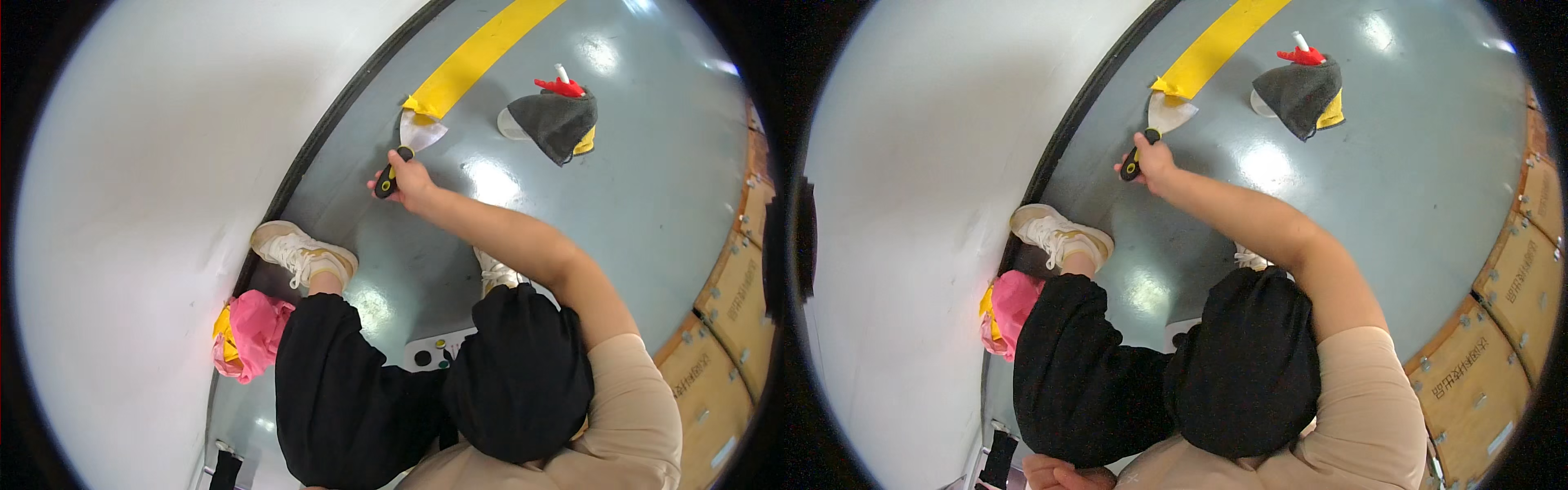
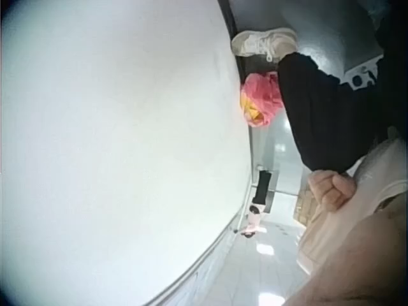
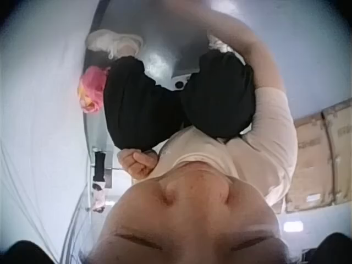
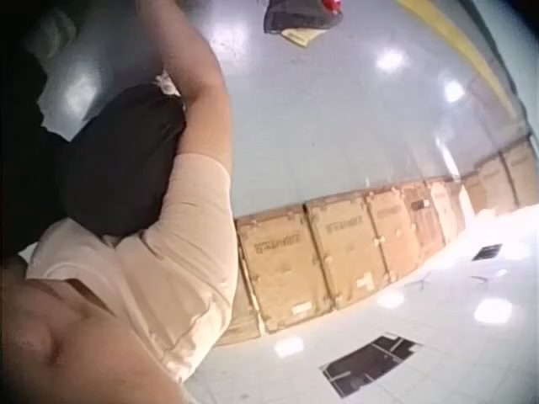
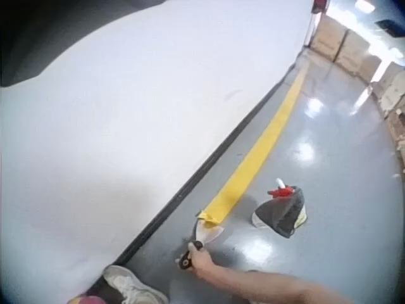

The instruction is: Remove yellow floor marking tape using a scraper and cleaning spray.

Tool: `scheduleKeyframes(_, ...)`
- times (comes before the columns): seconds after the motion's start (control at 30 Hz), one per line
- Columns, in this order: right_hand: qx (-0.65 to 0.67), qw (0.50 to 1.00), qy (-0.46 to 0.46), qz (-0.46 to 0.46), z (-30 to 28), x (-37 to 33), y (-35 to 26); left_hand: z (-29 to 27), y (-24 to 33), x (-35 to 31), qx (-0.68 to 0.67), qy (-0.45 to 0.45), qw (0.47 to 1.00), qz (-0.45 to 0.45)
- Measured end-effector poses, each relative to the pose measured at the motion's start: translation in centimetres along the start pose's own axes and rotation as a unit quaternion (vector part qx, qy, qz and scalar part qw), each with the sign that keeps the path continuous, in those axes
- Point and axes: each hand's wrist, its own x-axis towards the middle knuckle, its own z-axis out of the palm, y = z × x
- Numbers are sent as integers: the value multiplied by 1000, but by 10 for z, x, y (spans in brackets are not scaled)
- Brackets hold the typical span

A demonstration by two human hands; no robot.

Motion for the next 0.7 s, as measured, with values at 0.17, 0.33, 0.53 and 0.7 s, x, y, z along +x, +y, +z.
scheduleKeyframes(0.17, -8, 997, -47, 59, -11, -17, 25, 10, -2, -3, -7, 44, 999, 26)
scheduleKeyframes(0.33, 72, 995, -62, 11, 1, 4, 0, -2, -1, 2, -8, 28, 1000, 6)
scheduleKeyframes(0.53, 262, 961, -83, 21, 24, -10, -60, 1, 2, 0, 5, 29, 1000, 0)
scheduleKeyframes(0.7, 349, 932, -98, 11, -6, -22, -95, 3, 2, -1, 5, 29, 1000, 3)
